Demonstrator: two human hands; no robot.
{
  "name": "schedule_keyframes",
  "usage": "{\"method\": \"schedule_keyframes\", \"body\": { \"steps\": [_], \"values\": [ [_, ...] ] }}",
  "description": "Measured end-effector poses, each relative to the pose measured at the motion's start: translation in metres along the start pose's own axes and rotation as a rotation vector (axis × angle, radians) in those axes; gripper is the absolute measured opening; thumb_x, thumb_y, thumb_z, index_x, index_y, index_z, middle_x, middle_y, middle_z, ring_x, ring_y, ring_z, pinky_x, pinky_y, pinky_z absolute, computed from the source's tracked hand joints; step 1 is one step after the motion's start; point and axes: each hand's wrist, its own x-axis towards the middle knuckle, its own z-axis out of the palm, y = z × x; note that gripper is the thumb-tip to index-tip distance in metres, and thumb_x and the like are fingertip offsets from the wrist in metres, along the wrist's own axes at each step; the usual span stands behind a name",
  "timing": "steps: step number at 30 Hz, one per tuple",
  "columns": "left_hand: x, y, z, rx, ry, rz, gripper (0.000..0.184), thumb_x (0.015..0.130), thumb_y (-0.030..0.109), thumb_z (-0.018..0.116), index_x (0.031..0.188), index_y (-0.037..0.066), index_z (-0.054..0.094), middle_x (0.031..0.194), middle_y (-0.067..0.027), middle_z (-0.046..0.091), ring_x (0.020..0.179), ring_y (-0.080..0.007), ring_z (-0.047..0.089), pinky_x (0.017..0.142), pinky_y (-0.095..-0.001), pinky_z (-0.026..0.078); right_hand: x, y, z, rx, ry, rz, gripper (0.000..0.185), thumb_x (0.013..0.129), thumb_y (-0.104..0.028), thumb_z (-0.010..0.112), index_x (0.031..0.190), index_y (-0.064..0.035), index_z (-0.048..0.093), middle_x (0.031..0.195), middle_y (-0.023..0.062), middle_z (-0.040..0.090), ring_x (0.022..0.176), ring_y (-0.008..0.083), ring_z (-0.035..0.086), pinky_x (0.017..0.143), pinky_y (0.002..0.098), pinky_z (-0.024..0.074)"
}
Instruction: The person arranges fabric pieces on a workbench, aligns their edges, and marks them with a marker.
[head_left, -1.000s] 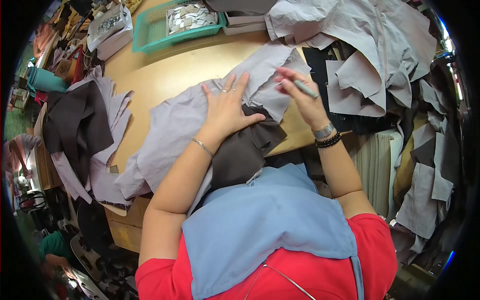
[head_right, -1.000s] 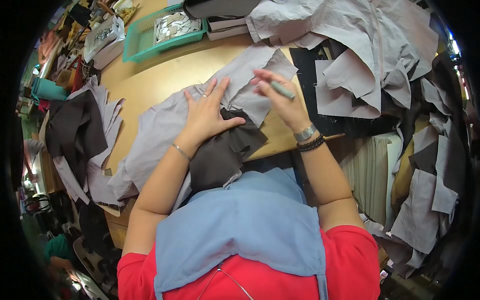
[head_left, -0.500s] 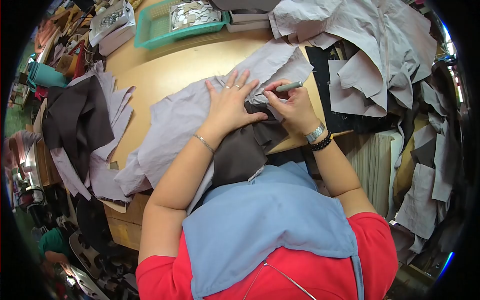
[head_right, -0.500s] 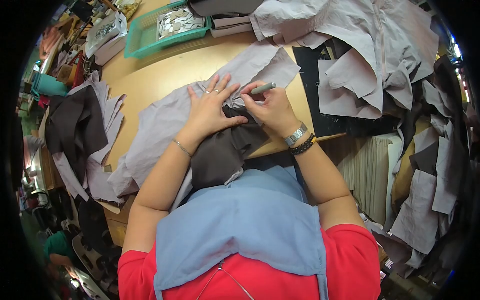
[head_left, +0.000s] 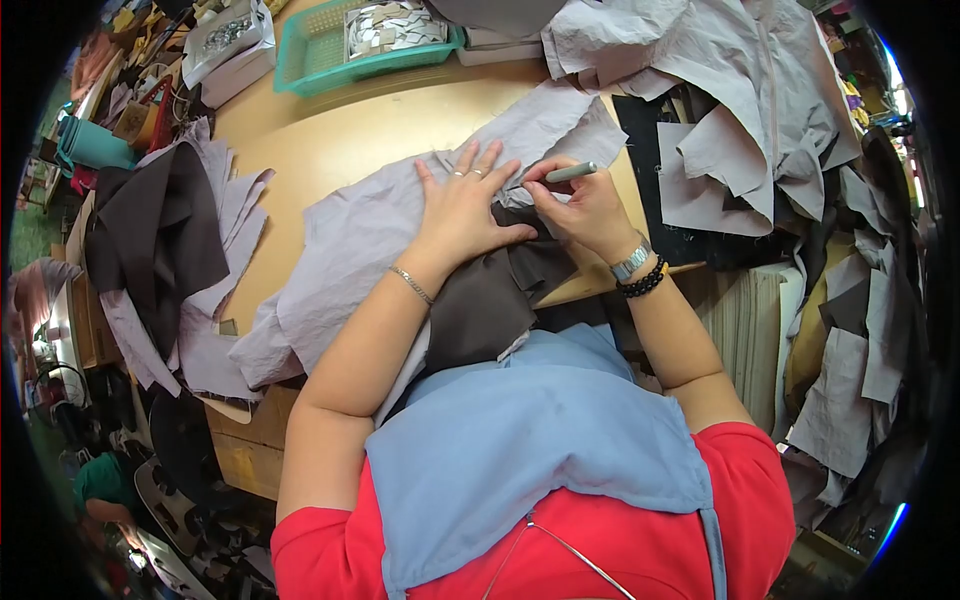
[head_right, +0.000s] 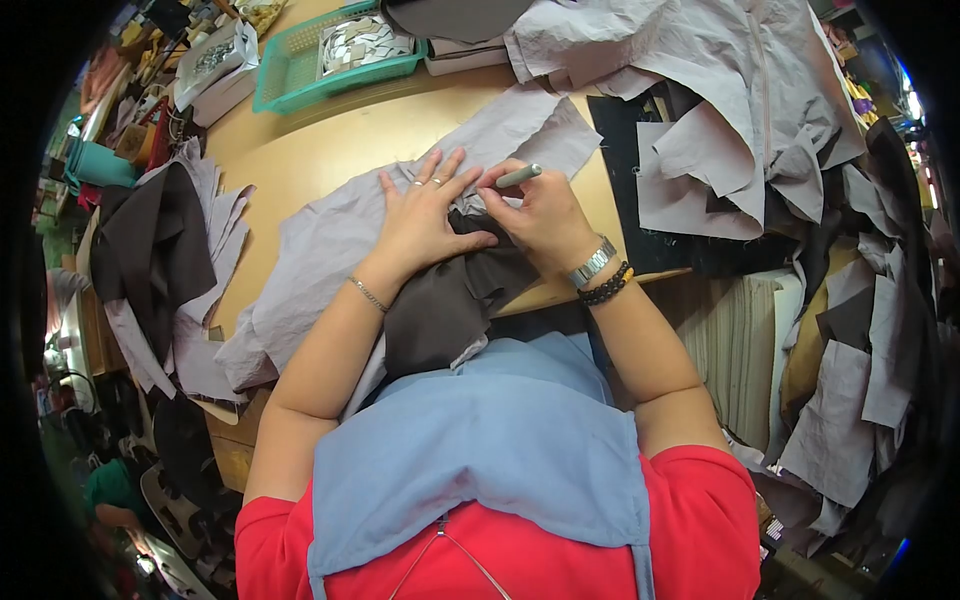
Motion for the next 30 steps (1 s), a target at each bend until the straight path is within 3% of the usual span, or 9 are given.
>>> {"method": "schedule_keyframes", "body": {
  "steps": [12, 18, 19, 21, 23, 26, 28, 29, 30],
  "values": [
    [0.001, -0.001, -0.001, -0.003, -0.049, -0.010, 0.094, 0.063, 0.069, 0.075, 0.141, 0.021, 0.051, 0.158, -0.0063, 0.032, 0.148, -0.0294, 0.021, 0.102, -0.0816, 0.007, -0.002, -0.003, -0.012, -0.122, -0.073, 0.037, 0.010, 0.089, -0.001, 0.066, 0.097, 0.0041, 0.067, 0.091, 0.0047, 0.069, 0.084, 0.0080, 0.065, 0.076, 0.0234, 0.0537],
    [0.015, 0.013, -0.025, 0.225, -0.200, 0.048, 0.097, 0.065, 0.069, 0.073, 0.141, 0.014, 0.050, 0.155, -0.0143, 0.035, 0.145, -0.0323, 0.029, 0.107, -0.0768, 0.009, 0.011, 0.023, -0.044, -0.050, 0.355, -0.029, 0.020, 0.092, -0.014, 0.067, 0.107, -0.0012, 0.067, 0.087, 0.0046, 0.070, 0.078, 0.0089, 0.064, 0.069, 0.0248, 0.0514],
    [0.021, 0.014, -0.026, 0.269, -0.198, 0.096, 0.098, 0.066, 0.070, 0.072, 0.142, 0.012, 0.049, 0.155, -0.0152, 0.035, 0.145, -0.0327, 0.029, 0.108, -0.0753, 0.009, 0.015, 0.029, -0.048, -0.128, 0.411, -0.053, 0.021, 0.092, -0.018, 0.068, 0.107, -0.0027, 0.066, 0.090, 0.0082, 0.071, 0.076, 0.0162, 0.066, 0.070, 0.0277, 0.0519],
    [0.037, 0.012, -0.024, 0.359, -0.185, 0.191, 0.102, 0.067, 0.072, 0.070, 0.143, 0.008, 0.046, 0.153, -0.0172, 0.037, 0.144, -0.0336, 0.031, 0.110, -0.0722, 0.011, 0.015, 0.043, -0.053, -0.370, 0.407, -0.118, 0.022, 0.091, -0.021, 0.069, 0.104, -0.0033, 0.064, 0.092, 0.0116, 0.070, 0.080, 0.0238, 0.067, 0.072, 0.0317, 0.0525],
    [0.048, 0.003, -0.010, 0.144, -0.137, 0.252, 0.106, 0.067, 0.075, 0.067, 0.144, 0.007, 0.043, 0.153, -0.0171, 0.037, 0.144, -0.0343, 0.030, 0.112, -0.0699, 0.012, 0.017, 0.058, -0.053, -0.525, 0.361, -0.131, 0.025, 0.088, -0.025, 0.071, 0.099, -0.0041, 0.062, 0.097, 0.0171, 0.068, 0.086, 0.0367, 0.066, 0.076, 0.0393, 0.0528],
    [0.066, -0.002, 0.002, 0.067, -0.163, 0.220, 0.114, 0.066, 0.083, 0.060, 0.148, 0.007, 0.037, 0.156, -0.0147, 0.034, 0.145, -0.0312, 0.030, 0.111, -0.0720, 0.010, 0.011, 0.053, -0.041, -0.649, 0.204, 0.055, 0.035, 0.088, -0.029, 0.071, 0.110, -0.0037, 0.061, 0.112, 0.0159, 0.067, 0.109, 0.0358, 0.061, 0.095, 0.0450, 0.0461],
    [0.068, 0.003, -0.005, 0.130, -0.209, 0.143, 0.116, 0.066, 0.086, 0.056, 0.149, 0.007, 0.036, 0.157, -0.0126, 0.032, 0.145, -0.0285, 0.030, 0.110, -0.0734, 0.008, 0.007, 0.054, -0.039, -0.640, 0.154, 0.077, 0.044, 0.088, -0.034, 0.070, 0.119, -0.0033, 0.059, 0.125, 0.0160, 0.063, 0.124, 0.0373, 0.053, 0.106, 0.0509, 0.0370],
    [0.067, 0.000, 0.001, 0.134, -0.148, 0.092, 0.113, 0.068, 0.086, 0.053, 0.148, 0.007, 0.039, 0.156, -0.0106, 0.036, 0.144, -0.0268, 0.032, 0.108, -0.0754, 0.005, 0.004, 0.066, -0.041, -0.722, 0.162, -0.021, 0.050, 0.090, -0.038, 0.066, 0.124, -0.0028, 0.057, 0.135, 0.0162, 0.057, 0.131, 0.0382, 0.047, 0.110, 0.0558, 0.0317],
    [0.067, -0.003, 0.004, 0.114, -0.157, 0.057, 0.111, 0.071, 0.086, 0.051, 0.149, 0.008, 0.038, 0.157, -0.0094, 0.035, 0.145, -0.0263, 0.032, 0.108, -0.0754, 0.005, 0.002, 0.059, -0.044, -0.765, 0.120, 0.020, 0.050, 0.092, -0.041, 0.063, 0.125, -0.0043, 0.057, 0.141, 0.0166, 0.053, 0.136, 0.0363, 0.043, 0.109, 0.0564, 0.0322]
  ]
}}
